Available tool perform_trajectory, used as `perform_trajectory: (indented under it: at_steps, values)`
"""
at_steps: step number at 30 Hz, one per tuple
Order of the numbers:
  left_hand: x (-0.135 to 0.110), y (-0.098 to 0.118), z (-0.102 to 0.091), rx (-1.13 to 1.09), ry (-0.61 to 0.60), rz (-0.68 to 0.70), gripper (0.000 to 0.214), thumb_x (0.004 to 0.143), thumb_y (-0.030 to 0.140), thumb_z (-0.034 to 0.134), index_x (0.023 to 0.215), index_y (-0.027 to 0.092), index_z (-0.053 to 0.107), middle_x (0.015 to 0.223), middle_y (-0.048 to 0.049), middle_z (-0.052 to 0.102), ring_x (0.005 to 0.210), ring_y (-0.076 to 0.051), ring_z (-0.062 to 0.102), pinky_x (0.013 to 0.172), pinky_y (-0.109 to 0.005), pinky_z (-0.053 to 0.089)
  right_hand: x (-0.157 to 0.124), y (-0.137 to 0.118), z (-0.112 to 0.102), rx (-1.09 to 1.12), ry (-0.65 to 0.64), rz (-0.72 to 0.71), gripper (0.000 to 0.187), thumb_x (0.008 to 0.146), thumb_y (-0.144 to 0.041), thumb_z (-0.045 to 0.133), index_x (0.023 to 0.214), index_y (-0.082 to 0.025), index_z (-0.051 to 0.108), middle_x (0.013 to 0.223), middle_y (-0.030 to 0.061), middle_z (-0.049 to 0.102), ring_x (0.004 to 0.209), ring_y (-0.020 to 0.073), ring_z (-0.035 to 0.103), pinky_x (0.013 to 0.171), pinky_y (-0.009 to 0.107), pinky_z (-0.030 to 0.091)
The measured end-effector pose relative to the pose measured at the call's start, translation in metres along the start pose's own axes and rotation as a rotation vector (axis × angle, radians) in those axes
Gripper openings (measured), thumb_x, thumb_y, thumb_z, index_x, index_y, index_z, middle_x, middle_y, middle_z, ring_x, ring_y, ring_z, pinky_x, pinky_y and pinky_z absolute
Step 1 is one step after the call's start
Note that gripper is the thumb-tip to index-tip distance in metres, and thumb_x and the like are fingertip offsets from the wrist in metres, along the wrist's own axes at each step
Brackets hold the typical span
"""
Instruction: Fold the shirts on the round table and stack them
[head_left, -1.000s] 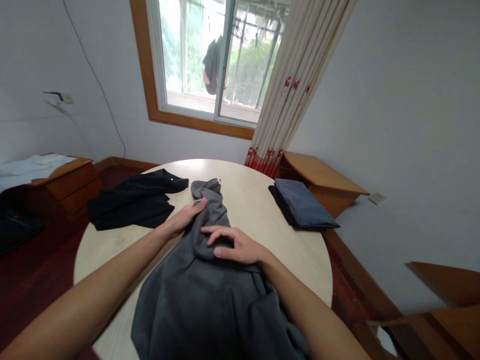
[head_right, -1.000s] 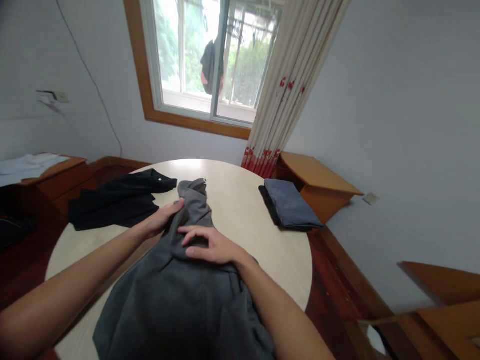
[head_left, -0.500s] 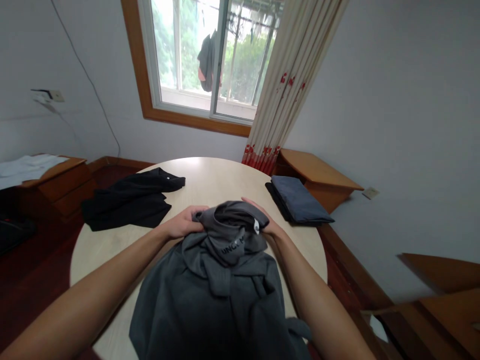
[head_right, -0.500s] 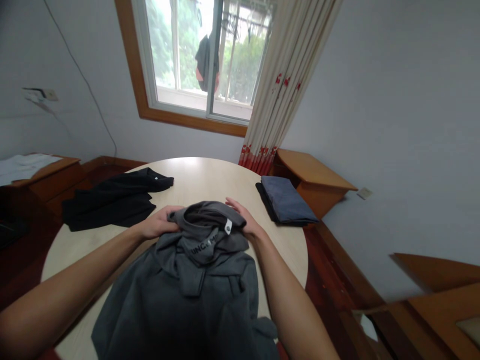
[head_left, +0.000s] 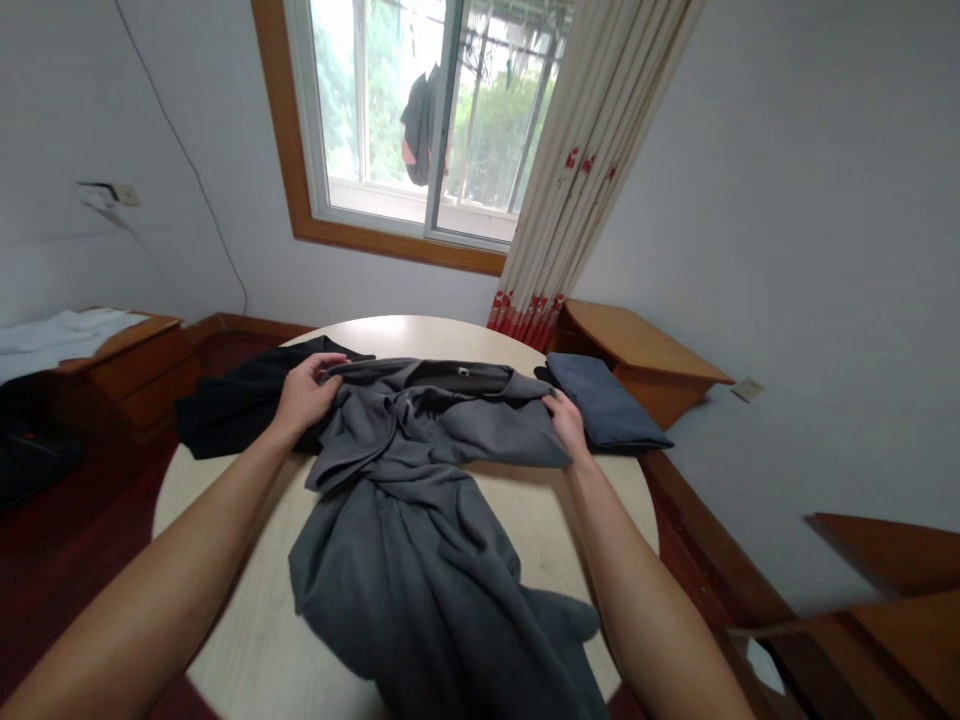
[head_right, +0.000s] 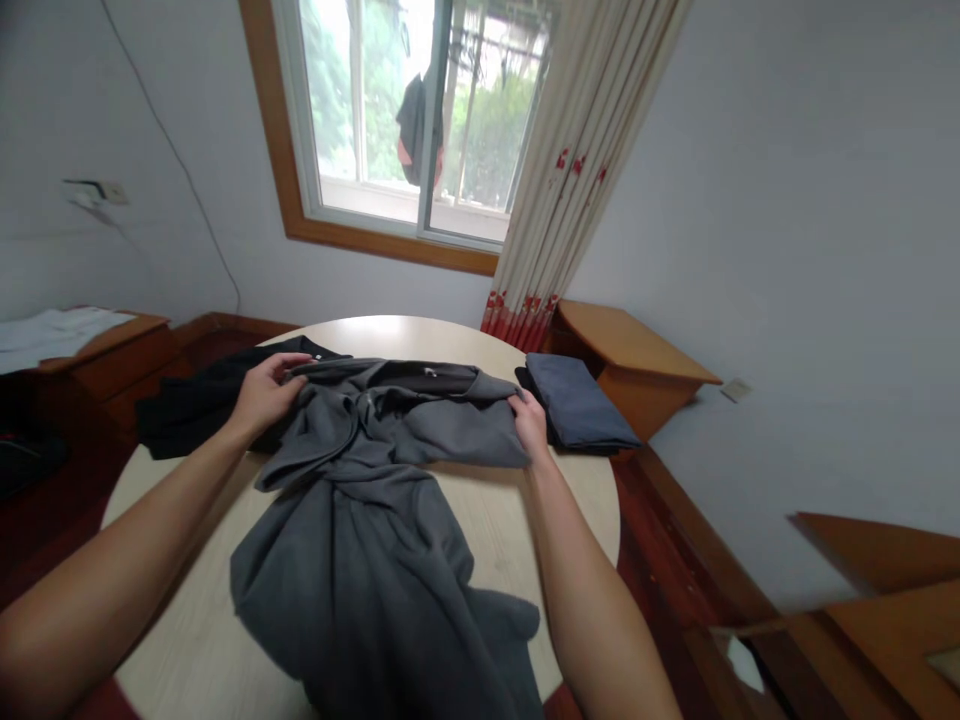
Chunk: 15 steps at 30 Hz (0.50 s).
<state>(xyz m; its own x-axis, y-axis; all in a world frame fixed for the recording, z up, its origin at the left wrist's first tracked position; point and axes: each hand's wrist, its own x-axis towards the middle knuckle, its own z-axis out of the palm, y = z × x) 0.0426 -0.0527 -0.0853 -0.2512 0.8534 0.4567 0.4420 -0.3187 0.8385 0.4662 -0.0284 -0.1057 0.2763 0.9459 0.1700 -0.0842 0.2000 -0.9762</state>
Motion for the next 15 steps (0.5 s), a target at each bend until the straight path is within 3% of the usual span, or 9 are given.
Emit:
perform_trajectory:
  at_steps: [3,6,10,13,15]
  values:
    - [0.001,-0.005,0.000,0.126,0.031,0.009,0.038,0.074,0.026,0.058,0.110,0.016,0.069,0.111,-0.0106,0.073,0.093,-0.023,0.070,0.083,-0.034,0.056,0.006,0.007,-0.002,0.067,0.112,0.040,0.039,0.065,-0.039,0.076,0.099,-0.021,0.070,0.097,0.0023,0.076,0.099,0.0235,0.069,0.091,0.035,0.055]
    - [-0.008,0.008,0.007,0.214,-0.045,0.065,0.034,0.080,0.036,0.057,0.104,0.017,0.072,0.104,-0.0092,0.074,0.085,-0.022,0.068,0.081,-0.034,0.056,0.000,0.011,0.005,0.208,0.066,0.052,0.053,0.069,-0.043,0.078,0.117,-0.024,0.065,0.111,0.0039,0.074,0.103,0.0213,0.070,0.091,0.034,0.057]
    - [-0.026,0.031,0.019,0.277,-0.326,0.146,0.048,0.082,0.057,0.059,0.105,0.018,0.074,0.098,-0.0089,0.074,0.085,-0.024,0.068,0.080,-0.035,0.054,-0.014,0.007,0.013,0.065,-0.069,-0.068,0.069,0.078,-0.059,0.072,0.137,-0.026,0.056,0.135,0.0072,0.064,0.125,0.0233,0.061,0.105,0.038,0.050]
    - [-0.037,0.038,0.027,0.331,-0.622,0.164,0.070,0.073,0.065,0.069,0.124,0.018,0.068,0.116,-0.0122,0.072,0.099,-0.029,0.068,0.086,-0.037,0.053,-0.027,0.005,0.015,-0.237,-0.228,-0.168,0.087,0.075,-0.058,0.077,0.149,-0.023,0.045,0.151,0.0114,0.051,0.139,0.0272,0.048,0.115,0.043,0.039]
    - [-0.043,0.037,0.033,0.374,-0.732,0.177,0.084,0.065,0.065,0.076,0.133,0.019,0.064,0.128,-0.0150,0.068,0.112,-0.034,0.065,0.093,-0.040,0.050,-0.034,0.007,0.018,-0.413,-0.371,-0.198,0.099,0.069,-0.053,0.084,0.153,-0.023,0.040,0.156,0.0132,0.044,0.142,0.0292,0.043,0.119,0.046,0.033]
